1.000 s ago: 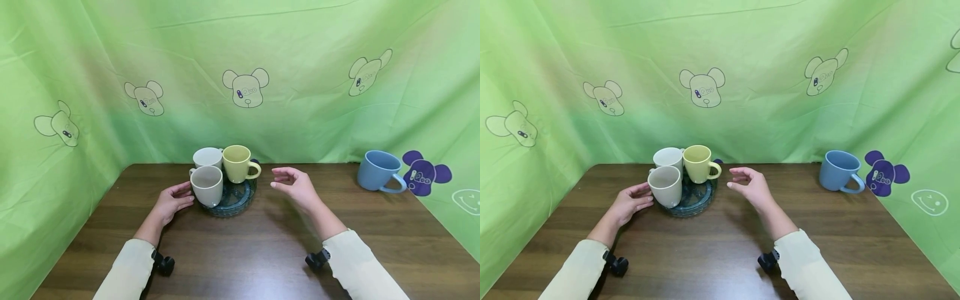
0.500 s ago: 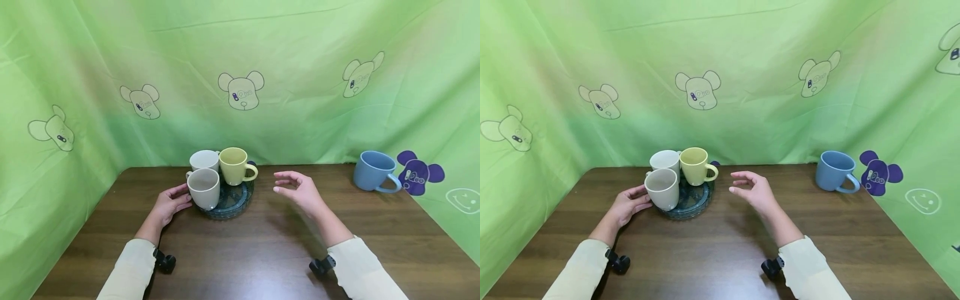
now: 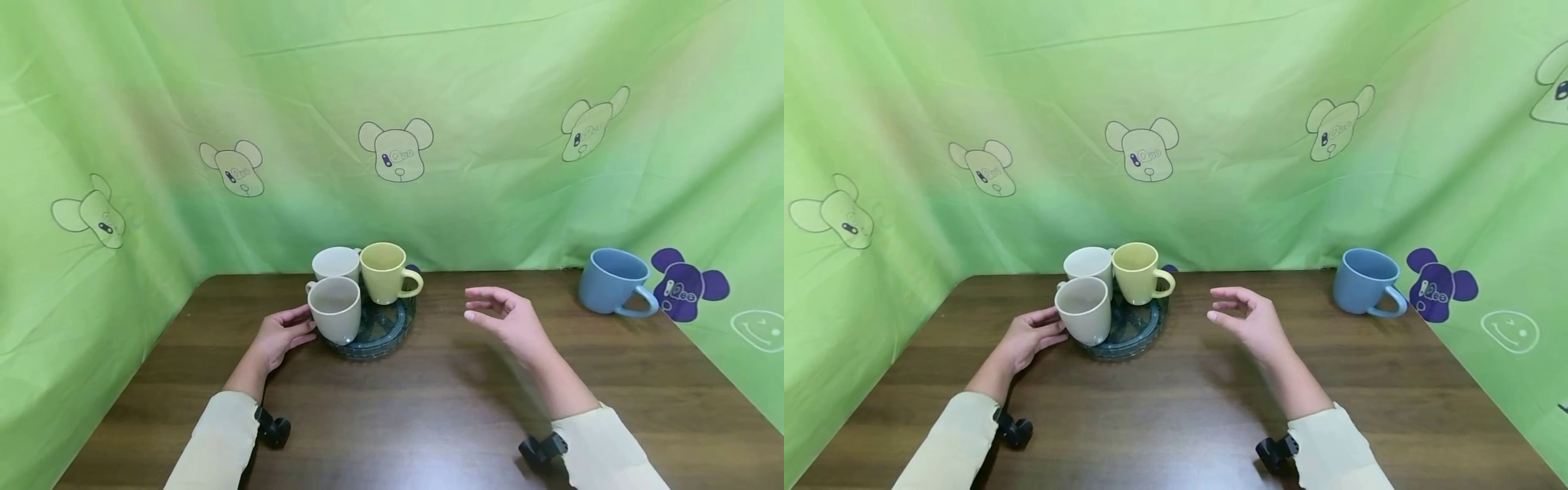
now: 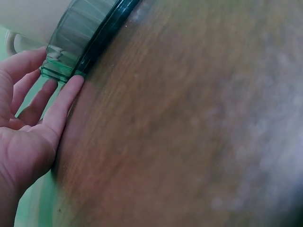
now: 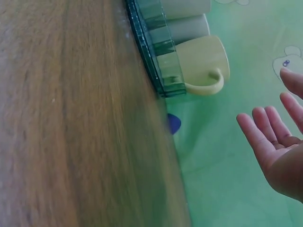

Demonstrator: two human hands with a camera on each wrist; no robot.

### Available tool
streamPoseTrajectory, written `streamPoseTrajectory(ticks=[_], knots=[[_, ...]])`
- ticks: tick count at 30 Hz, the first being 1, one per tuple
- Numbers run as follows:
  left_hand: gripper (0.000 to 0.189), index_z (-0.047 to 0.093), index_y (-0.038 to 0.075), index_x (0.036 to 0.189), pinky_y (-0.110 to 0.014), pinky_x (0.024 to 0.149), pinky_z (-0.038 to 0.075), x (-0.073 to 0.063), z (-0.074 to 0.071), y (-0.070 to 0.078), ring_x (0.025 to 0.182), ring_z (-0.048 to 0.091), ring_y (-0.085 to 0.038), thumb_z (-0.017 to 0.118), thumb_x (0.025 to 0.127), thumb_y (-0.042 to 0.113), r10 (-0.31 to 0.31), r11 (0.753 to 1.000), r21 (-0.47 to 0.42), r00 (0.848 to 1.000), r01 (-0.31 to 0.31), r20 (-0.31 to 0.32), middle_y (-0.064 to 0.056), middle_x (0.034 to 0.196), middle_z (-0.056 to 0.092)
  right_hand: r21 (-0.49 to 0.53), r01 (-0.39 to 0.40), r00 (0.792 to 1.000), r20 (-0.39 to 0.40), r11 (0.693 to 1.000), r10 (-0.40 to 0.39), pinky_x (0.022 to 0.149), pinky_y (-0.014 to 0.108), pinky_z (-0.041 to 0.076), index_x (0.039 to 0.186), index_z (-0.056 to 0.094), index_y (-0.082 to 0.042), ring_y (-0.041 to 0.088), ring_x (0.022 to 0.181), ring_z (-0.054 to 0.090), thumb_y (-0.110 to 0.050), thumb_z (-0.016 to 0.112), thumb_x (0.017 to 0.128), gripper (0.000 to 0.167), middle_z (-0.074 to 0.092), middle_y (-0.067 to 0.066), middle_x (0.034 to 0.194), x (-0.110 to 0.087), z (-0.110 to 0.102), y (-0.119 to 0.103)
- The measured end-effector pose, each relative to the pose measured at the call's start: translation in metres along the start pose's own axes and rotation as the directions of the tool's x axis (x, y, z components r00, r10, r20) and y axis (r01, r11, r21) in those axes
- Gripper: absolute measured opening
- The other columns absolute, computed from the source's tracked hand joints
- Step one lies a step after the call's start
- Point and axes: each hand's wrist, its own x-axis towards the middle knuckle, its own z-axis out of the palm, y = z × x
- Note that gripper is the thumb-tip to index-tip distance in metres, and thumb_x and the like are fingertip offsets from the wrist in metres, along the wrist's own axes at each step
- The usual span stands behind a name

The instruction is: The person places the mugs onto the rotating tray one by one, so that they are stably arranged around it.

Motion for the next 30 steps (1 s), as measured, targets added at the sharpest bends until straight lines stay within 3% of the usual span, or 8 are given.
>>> streamPoseTrajectory(ticks=[19, 30], knots=[[0.054, 0.037, -0.014, 0.142, -0.035, 0.09, 0.054, -0.002, 0.003, 0.0, 0.09, 0.066, -0.01, 0.053, 0.09, -0.018, -0.005, 1.0, -0.015, 1.0, 0.005, -0.023, -0.028, 0.141, 0.041, -0.005, 0.054, 0.997, -0.058, 0.999, -0.054, 0.082, 0.015, 0.051, 0.125, 0.061, 0.004, 0.007, 0.101, 0.064, -0.005, 0.074, 0.087, 0.041, 0.07, -0.011, 0.104, -0.014, -0.031, -0.005], [0.052, 0.039, -0.017, 0.138, -0.035, 0.087, 0.055, -0.003, 0.007, -0.002, 0.089, 0.066, -0.012, 0.055, 0.088, -0.018, 0.014, 1.0, -0.027, 0.999, -0.016, -0.051, -0.014, 0.111, 0.06, 0.003, 0.09, 0.992, -0.084, 0.996, -0.09, 0.082, 0.012, 0.05, 0.123, 0.062, 0.003, 0.006, 0.1, 0.064, 0.0, 0.072, 0.086, 0.038, 0.07, -0.011, 0.105, -0.021, -0.047, -0.004]])
